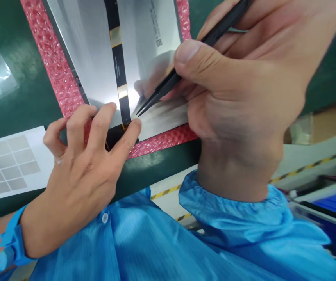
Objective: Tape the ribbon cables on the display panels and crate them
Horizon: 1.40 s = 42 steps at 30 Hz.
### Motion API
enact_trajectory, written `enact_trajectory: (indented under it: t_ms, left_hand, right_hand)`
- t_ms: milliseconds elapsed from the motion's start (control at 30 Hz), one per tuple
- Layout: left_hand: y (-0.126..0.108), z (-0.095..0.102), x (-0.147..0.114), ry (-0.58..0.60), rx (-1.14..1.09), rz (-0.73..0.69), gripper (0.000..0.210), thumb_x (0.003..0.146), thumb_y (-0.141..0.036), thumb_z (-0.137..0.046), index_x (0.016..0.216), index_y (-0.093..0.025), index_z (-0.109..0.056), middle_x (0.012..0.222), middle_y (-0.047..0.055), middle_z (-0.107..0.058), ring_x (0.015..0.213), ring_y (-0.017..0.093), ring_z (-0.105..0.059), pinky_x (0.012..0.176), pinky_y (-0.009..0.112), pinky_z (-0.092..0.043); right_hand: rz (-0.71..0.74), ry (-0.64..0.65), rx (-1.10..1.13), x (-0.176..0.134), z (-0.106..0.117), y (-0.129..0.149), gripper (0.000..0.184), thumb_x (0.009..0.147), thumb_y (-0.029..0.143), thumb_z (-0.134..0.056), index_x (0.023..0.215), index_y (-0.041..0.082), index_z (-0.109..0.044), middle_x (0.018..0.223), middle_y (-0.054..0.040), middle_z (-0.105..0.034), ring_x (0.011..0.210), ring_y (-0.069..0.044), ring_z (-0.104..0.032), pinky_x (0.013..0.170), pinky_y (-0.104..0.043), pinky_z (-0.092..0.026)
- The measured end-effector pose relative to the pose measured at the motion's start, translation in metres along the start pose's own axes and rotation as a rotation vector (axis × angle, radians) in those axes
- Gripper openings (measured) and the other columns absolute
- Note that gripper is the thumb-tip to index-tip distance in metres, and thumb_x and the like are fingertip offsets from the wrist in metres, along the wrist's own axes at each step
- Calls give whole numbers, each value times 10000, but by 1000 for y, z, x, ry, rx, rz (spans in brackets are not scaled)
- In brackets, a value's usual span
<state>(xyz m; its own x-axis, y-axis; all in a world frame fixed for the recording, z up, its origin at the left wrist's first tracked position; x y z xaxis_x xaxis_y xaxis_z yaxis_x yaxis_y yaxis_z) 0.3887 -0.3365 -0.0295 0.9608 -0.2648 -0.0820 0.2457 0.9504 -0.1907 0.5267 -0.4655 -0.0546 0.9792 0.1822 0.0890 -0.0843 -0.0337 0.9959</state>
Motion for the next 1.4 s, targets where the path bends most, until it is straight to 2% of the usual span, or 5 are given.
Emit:
enact_trajectory:
  t_ms: [467,633,833,1033,1400]
  left_hand:
    - [1,15,-37,-87,96,36,437,1063,-309,-607,1464,-134,-608,1629,249,-495,1542,461,-421,1190,678,-311]
    - [53,32,-101,-262,-38,92,359,1085,-313,-572,1379,-115,-632,1509,223,-623,1467,357,-543,1194,542,-400]
    - [111,10,-169,-182,16,310,609,1073,-462,-602,1558,-114,-483,1610,208,-543,1518,391,-474,1169,544,-409]
    - [107,10,-159,-297,-35,347,495,1044,-451,-628,1433,-144,-625,1473,203,-628,1371,392,-549,1074,533,-425]
    - [106,-3,-148,-255,-150,373,510,1010,-449,-664,1467,-233,-603,1549,196,-552,1415,438,-464,1079,577,-370]
  right_hand:
    - [-21,-124,125,3,10,-24,434,632,449,-1039,777,296,-659,627,42,-637,482,-193,-655,393,-310,-593]
    - [66,-176,149,-5,10,-16,312,615,338,-1032,722,357,-740,602,36,-637,492,-256,-670,404,-389,-614]
    - [79,-1,174,-40,-60,19,254,770,378,-955,833,335,-713,731,4,-770,614,-311,-762,481,-435,-668]
    - [33,350,101,-72,-161,16,335,874,428,-902,903,283,-602,713,49,-712,670,-205,-781,567,-280,-658]
    - [14,379,-49,-73,-165,-4,355,892,491,-884,958,313,-584,752,46,-643,755,-224,-785,546,-298,-637]
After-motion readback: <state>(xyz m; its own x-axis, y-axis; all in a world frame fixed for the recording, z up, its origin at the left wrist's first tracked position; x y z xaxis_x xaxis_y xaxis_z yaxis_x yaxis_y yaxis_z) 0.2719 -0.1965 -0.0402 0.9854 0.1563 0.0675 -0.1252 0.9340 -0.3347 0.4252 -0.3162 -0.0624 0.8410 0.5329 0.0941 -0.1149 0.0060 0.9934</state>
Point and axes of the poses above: each hand's wrist, its own x-axis towards the middle knuckle, its own z-axis out of the back of the hand, y = z × x, the point moved 9 cm from there along x, towards the middle knuckle
